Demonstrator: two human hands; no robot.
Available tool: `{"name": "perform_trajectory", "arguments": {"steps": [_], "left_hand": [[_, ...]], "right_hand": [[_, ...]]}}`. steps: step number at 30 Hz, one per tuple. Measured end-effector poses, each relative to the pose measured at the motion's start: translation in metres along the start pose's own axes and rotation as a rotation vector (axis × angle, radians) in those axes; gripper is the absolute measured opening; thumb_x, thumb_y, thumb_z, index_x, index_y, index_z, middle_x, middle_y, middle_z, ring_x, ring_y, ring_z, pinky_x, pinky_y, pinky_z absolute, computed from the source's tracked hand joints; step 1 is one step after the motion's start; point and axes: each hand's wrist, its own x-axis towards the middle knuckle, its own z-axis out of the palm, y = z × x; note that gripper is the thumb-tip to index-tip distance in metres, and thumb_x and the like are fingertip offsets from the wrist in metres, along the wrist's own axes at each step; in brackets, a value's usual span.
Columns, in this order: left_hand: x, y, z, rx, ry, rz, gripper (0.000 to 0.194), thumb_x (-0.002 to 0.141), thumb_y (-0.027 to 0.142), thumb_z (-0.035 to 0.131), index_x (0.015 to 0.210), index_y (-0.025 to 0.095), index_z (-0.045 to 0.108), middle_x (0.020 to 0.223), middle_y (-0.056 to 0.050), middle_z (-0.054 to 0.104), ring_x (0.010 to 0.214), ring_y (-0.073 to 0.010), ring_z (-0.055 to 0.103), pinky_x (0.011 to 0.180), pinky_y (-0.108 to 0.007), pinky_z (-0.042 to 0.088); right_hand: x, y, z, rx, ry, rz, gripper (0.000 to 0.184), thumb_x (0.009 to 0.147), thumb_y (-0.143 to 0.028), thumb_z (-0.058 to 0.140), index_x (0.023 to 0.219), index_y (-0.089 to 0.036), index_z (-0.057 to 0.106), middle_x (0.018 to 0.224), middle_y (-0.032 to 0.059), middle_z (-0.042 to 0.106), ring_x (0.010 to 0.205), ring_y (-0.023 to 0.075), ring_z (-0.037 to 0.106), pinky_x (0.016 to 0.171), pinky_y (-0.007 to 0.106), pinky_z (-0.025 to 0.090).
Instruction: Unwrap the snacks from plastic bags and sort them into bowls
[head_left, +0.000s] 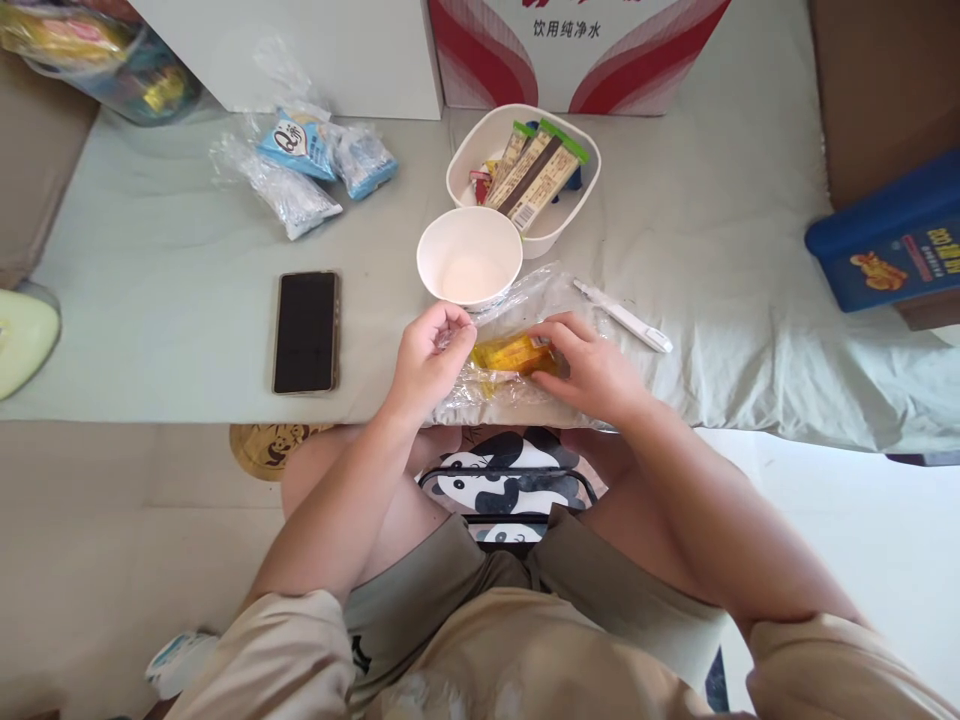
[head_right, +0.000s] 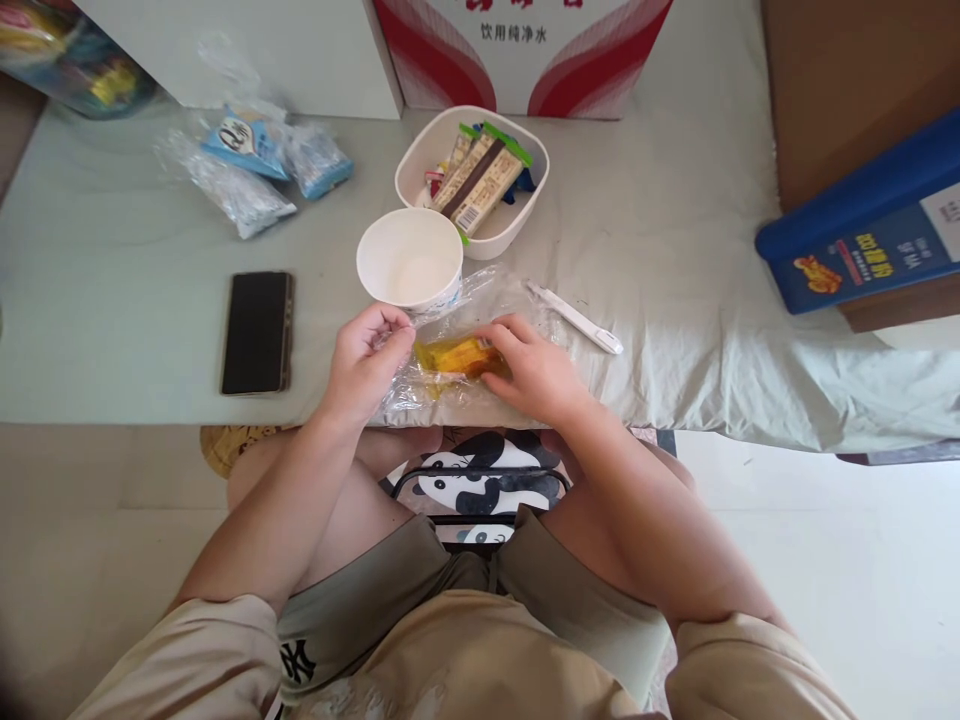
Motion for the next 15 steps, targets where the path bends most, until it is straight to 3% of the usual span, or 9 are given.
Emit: {"name": "perform_trajectory", "arguments": {"steps": [4,9,12,15], "left_hand": [[-0.002,0.001,-0.002,-0.025,-0.017,-0.017,0.009,0.083,0.027,0.059,0.077,0.022,0.056,0.060,0.003,0.051,0.056,-0.0120,0.047,0.053,-0.026,0.038],[-0.004,0.005,-0.001,-0.063,-0.048,-0.022,0.009,0.084,0.027,0.059,0.078,0.022,0.056,0.063,0.002,0.053,0.057,-0.0115,0.047,0.053,-0.026,0.038],[-0.003,0.008,-0.001,-0.090,-0.069,-0.013,0.008,0.084,0.025,0.059,0.076,0.021,0.056,0.066,0.002,0.053,0.059,-0.0113,0.047,0.054,-0.026,0.038],[-0.003,0.012,-0.005,-0.099,-0.101,-0.019,0.010,0.083,0.022,0.058,0.073,0.021,0.055,0.065,0.002,0.052,0.058,-0.0111,0.046,0.053,-0.025,0.037]], "right_hand": [[0.000,-0.001,0.004,-0.002,0.082,-0.089,0.028,0.084,-0.022,0.060,0.111,-0.025,0.062,0.116,0.0088,0.065,0.099,0.0246,0.066,0.077,0.038,0.056],[0.000,0.003,0.007,0.001,0.110,-0.169,0.024,0.081,-0.024,0.065,0.105,-0.024,0.061,0.123,0.0104,0.064,0.111,0.0282,0.062,0.091,0.046,0.054],[0.001,0.000,0.009,-0.036,0.078,-0.186,0.034,0.082,-0.023,0.064,0.116,-0.024,0.059,0.114,0.0095,0.069,0.107,0.0283,0.063,0.090,0.046,0.054],[0.005,-0.007,0.013,-0.120,0.008,-0.171,0.045,0.082,-0.023,0.064,0.126,-0.025,0.057,0.121,0.0107,0.067,0.112,0.0310,0.060,0.092,0.049,0.053]]}}
